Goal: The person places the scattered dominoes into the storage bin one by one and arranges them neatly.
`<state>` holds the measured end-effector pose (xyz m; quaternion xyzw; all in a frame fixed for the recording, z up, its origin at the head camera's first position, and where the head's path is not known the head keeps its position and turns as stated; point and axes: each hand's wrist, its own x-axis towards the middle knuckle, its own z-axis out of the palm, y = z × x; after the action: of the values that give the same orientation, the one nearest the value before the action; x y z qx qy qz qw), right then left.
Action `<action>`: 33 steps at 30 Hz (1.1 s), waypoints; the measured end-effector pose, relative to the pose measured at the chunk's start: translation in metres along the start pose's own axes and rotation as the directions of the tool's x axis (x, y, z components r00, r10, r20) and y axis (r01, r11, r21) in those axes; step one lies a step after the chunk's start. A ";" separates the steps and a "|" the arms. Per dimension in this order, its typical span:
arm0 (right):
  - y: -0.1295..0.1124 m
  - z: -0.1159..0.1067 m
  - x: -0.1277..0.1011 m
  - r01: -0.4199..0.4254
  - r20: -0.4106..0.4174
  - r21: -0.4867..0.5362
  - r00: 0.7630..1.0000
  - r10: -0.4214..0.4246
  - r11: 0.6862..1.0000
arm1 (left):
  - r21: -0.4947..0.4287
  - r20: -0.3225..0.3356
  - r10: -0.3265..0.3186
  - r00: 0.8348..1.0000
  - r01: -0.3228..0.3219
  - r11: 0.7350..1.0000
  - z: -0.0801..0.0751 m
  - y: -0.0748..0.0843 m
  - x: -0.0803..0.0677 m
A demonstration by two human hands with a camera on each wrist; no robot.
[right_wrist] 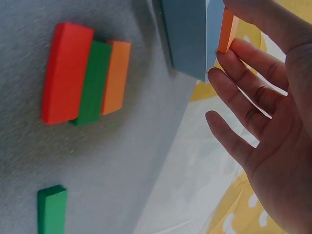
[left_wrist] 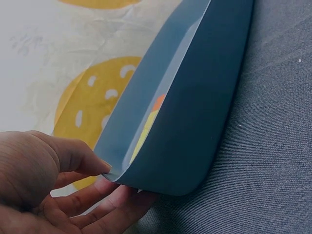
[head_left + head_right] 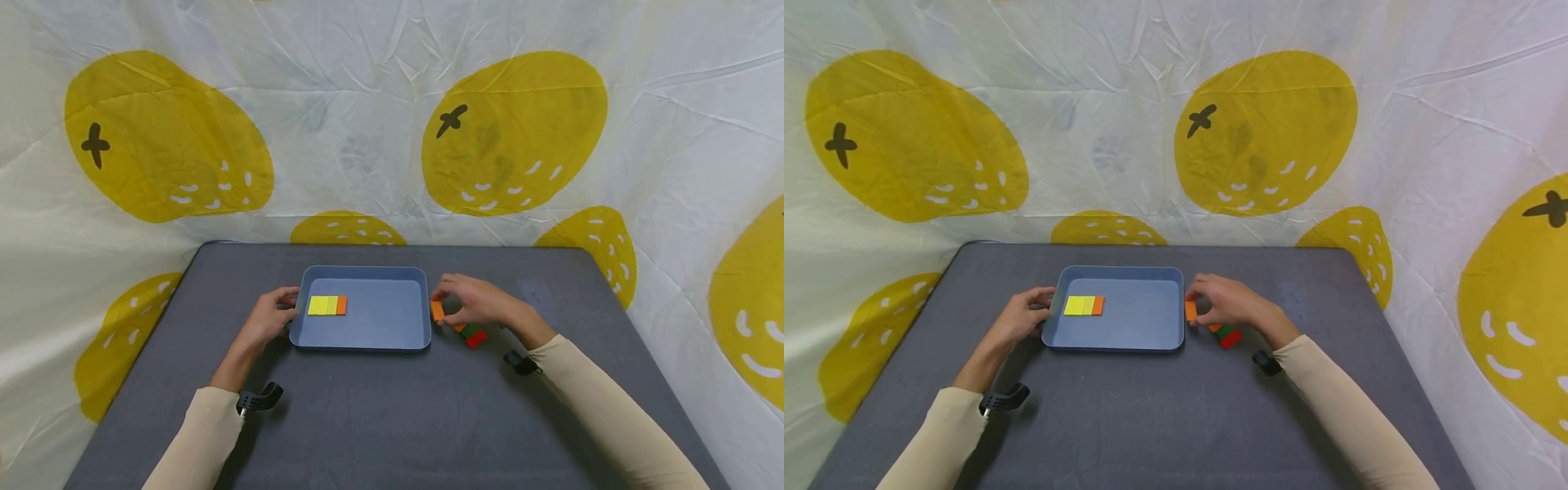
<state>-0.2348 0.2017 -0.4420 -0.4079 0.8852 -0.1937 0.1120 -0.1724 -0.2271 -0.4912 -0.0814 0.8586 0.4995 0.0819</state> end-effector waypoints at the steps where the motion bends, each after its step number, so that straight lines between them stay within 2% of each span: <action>1: -0.002 0.000 0.002 0.001 0.001 -0.002 1.000 -0.001 1.000 | 0.001 -0.002 -0.005 1.000 0.005 1.000 0.000 0.000 0.000; 11: -0.013 -0.001 0.021 0.030 -0.004 -0.031 1.000 -0.030 0.999 | 0.013 0.001 -0.026 1.000 0.026 1.000 -0.001 0.003 0.000; 33: -0.035 0.008 0.082 0.070 0.003 -0.095 0.998 -0.070 0.993 | 0.011 0.004 -0.007 1.000 0.007 1.000 -0.001 0.000 0.001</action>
<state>-0.2609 0.1162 -0.4369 -0.4435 0.8786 -0.1550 0.0856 -0.1737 -0.2278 -0.4911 -0.0829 0.8610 0.4945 0.0857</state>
